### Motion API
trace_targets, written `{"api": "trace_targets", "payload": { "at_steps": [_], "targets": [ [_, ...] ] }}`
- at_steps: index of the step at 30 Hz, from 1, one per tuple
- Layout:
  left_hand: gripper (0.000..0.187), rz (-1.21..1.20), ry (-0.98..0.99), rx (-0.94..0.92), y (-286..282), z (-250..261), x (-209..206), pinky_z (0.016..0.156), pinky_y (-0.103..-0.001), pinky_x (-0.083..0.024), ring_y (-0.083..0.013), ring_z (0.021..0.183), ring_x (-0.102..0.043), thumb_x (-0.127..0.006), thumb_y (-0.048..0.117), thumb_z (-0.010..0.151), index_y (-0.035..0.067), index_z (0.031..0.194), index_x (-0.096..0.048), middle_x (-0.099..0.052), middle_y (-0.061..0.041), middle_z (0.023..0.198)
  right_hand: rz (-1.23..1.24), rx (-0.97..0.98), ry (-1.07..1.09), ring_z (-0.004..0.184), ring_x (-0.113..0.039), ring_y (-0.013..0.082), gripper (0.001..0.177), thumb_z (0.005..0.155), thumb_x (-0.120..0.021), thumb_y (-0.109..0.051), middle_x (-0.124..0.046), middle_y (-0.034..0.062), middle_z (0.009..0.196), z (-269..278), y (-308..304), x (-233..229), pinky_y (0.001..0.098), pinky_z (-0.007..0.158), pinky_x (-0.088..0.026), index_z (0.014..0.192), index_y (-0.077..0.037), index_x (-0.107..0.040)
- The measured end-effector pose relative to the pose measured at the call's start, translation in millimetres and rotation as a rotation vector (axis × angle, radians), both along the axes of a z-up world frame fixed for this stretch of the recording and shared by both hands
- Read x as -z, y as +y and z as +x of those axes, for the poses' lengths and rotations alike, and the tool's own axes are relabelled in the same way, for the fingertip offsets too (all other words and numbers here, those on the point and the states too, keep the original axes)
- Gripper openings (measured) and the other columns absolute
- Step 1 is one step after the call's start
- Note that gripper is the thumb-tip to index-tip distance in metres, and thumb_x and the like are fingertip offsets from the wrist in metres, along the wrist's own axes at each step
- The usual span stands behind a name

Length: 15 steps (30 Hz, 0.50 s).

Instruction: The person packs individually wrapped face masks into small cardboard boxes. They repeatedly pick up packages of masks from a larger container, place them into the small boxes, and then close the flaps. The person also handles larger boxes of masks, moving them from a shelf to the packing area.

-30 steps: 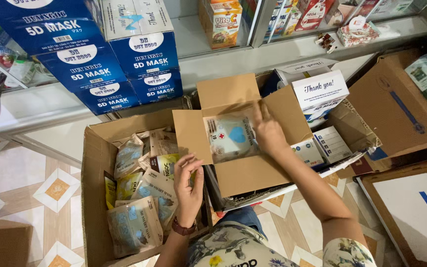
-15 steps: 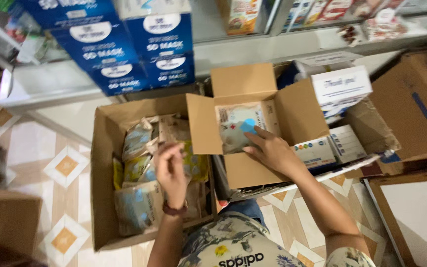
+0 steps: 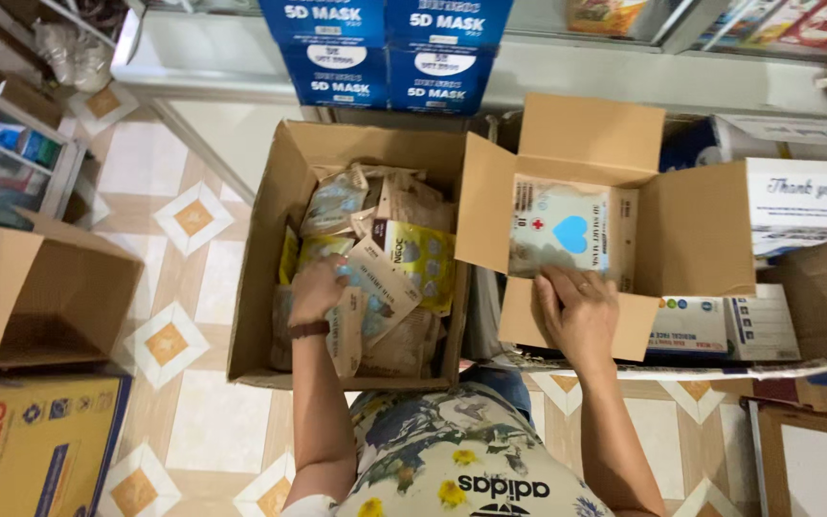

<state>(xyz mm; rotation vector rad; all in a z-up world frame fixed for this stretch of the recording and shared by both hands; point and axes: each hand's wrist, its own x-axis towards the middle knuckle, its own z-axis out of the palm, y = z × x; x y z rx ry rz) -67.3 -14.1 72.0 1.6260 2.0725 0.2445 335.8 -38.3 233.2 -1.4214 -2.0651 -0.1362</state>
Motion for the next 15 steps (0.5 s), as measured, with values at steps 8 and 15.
{"api": "trace_targets", "payload": {
  "at_steps": [8, 15],
  "targets": [
    [0.043, -0.382, 0.234, -0.009, 1, 10, 10, 0.110, -0.070, -0.030, -0.0352, 0.144, -0.040, -0.076, 0.022, 0.085, 0.031, 0.127, -0.068, -0.056, -0.007, 0.145, 0.010, 0.031, -0.042, 0.091, -0.067, 0.0245, 0.017, 0.100, -0.070, -0.023, -0.077, 0.0062, 0.103, 0, -1, 7, 0.0399, 0.080, -0.044, 0.106, -0.009, -0.078],
    [0.057, -0.427, 0.177, -0.033, -1, 10, 15, 0.116, -0.077, -0.014, -0.0390, 0.150, -0.030, -0.093, 0.030, 0.074, 0.030, 0.126, -0.068, -0.048, -0.009, 0.151, 0.019, 0.035, -0.069, 0.092, -0.067, 0.0247, 0.018, 0.102, -0.070, -0.023, -0.077, 0.0069, 0.104, 2, -1, 12, 0.0400, 0.080, -0.044, 0.108, -0.008, -0.078]
  ]
}}
